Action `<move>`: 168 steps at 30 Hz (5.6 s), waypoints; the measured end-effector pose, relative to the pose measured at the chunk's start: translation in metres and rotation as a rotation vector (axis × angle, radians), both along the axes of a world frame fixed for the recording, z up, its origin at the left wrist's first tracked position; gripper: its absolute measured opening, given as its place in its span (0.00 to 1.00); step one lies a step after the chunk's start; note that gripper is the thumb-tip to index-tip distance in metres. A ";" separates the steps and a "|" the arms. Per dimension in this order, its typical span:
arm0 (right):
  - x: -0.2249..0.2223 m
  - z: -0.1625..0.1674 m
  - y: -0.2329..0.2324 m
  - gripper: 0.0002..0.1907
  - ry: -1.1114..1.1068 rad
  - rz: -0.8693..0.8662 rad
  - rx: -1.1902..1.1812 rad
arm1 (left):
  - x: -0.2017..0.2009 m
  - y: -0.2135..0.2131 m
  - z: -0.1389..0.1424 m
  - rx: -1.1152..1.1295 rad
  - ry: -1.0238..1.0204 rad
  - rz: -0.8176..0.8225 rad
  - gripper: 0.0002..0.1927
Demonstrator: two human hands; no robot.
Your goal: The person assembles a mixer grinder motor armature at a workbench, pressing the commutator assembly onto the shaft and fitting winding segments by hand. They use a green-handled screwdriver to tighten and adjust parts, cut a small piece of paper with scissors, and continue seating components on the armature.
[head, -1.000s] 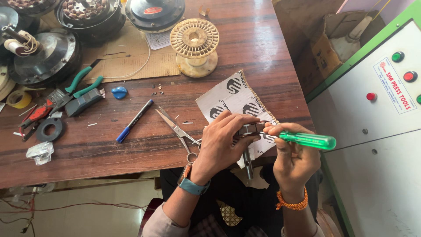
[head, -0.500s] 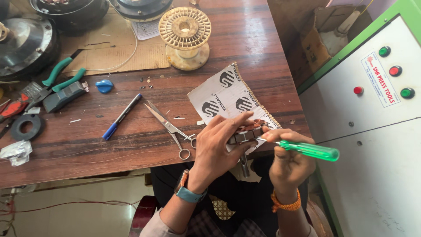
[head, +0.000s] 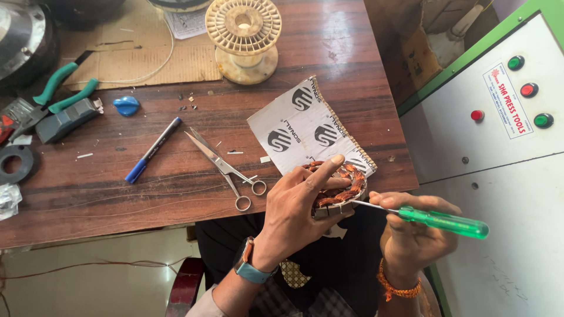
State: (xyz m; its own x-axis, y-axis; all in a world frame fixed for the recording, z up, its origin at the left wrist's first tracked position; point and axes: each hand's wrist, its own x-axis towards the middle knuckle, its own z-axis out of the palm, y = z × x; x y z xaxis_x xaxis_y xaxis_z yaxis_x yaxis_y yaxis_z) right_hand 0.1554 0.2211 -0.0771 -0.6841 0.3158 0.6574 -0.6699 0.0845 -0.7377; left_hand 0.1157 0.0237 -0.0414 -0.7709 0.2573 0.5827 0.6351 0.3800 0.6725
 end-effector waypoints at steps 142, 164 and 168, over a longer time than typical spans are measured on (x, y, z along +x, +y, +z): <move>-0.092 0.053 -0.030 0.20 -0.126 0.305 -0.198 | -0.079 -0.032 0.035 0.006 -0.199 -0.055 0.23; -0.108 0.025 -0.029 0.22 0.001 0.321 0.019 | -0.076 -0.030 0.035 -0.030 -0.125 -0.037 0.25; -0.114 0.030 -0.024 0.14 -0.027 0.411 -0.011 | -0.072 -0.029 0.040 -0.049 -0.144 -0.046 0.33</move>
